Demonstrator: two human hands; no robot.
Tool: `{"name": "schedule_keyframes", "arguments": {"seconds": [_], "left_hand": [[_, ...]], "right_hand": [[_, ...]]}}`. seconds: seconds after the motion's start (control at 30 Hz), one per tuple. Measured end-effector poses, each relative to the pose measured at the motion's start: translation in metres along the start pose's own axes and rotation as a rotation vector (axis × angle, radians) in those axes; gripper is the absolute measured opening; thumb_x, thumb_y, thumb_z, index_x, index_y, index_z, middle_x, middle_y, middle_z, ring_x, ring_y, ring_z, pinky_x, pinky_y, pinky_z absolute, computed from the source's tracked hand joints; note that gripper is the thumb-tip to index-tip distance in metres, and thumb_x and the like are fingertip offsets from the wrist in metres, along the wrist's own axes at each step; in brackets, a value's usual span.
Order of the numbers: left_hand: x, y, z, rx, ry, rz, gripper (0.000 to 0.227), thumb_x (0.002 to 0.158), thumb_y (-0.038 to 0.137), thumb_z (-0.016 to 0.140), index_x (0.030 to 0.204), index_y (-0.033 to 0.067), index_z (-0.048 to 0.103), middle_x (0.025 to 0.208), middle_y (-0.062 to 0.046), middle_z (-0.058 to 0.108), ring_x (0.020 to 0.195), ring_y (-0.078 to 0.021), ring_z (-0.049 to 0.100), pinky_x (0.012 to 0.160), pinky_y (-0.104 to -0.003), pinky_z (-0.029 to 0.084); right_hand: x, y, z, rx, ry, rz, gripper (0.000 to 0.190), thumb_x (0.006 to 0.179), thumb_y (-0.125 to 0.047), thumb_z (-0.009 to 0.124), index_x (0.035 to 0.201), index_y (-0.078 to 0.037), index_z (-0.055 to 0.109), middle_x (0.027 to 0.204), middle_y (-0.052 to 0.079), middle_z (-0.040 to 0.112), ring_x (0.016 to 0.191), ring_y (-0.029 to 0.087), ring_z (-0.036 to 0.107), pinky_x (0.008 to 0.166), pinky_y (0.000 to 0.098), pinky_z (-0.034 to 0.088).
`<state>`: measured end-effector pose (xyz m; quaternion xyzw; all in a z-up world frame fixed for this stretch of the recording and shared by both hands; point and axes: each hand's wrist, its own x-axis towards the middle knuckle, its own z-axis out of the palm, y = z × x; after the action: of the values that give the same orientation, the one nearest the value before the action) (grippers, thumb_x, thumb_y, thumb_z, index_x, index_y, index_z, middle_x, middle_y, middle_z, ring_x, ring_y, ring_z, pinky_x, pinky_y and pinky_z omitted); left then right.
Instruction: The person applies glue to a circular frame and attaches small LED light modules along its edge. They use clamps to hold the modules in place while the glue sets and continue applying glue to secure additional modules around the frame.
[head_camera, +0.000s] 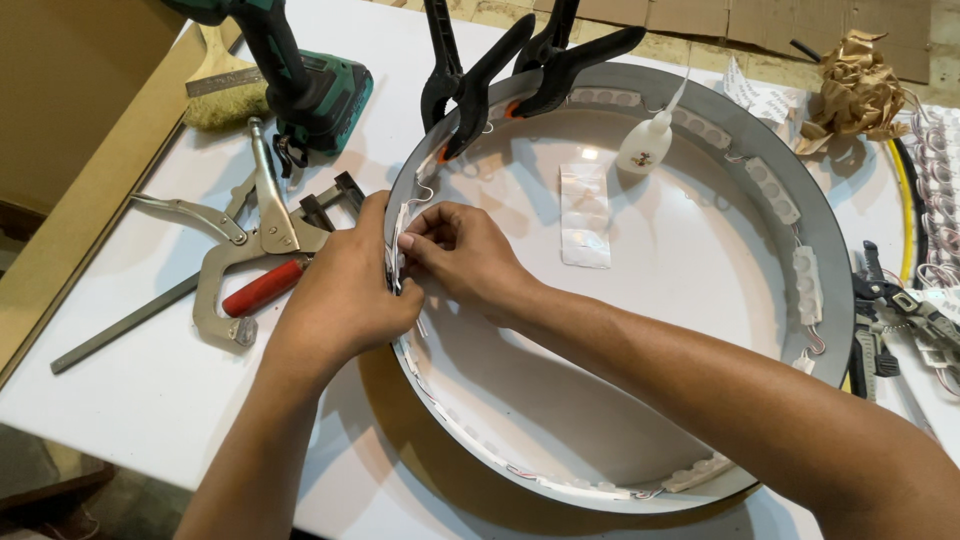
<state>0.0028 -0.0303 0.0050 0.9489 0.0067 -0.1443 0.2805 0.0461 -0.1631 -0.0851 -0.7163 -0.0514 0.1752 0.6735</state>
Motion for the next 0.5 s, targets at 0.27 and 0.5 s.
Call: {"name": "schedule_keyframes", "arguments": {"seconds": [0.27, 0.5], "left_hand": [[0.017, -0.021, 0.015, 0.140, 0.052, -0.027, 0.052, 0.077, 0.019, 0.070, 0.122, -0.0033, 0.056, 0.090, -0.032, 0.071, 0.091, -0.0527, 0.072, 0.077, -0.058, 0.059], [0.021, -0.025, 0.019, 0.155, 0.073, -0.018, 0.041, 0.080, 0.015, 0.068, 0.115, -0.0048, 0.057, 0.088, -0.030, 0.071, 0.088, -0.0530, 0.072, 0.073, -0.059, 0.059]], "right_hand": [[0.003, 0.007, 0.001, -0.040, 0.007, -0.051, 0.019, 0.094, -0.019, 0.072, 0.104, -0.003, 0.070, 0.082, 0.010, 0.074, 0.077, 0.015, 0.074, 0.072, 0.0274, 0.059], [0.005, 0.015, 0.002, -0.014, 0.027, -0.064, 0.020, 0.094, -0.021, 0.072, 0.105, -0.004, 0.070, 0.084, 0.009, 0.074, 0.079, 0.016, 0.075, 0.073, 0.0287, 0.060]]}}
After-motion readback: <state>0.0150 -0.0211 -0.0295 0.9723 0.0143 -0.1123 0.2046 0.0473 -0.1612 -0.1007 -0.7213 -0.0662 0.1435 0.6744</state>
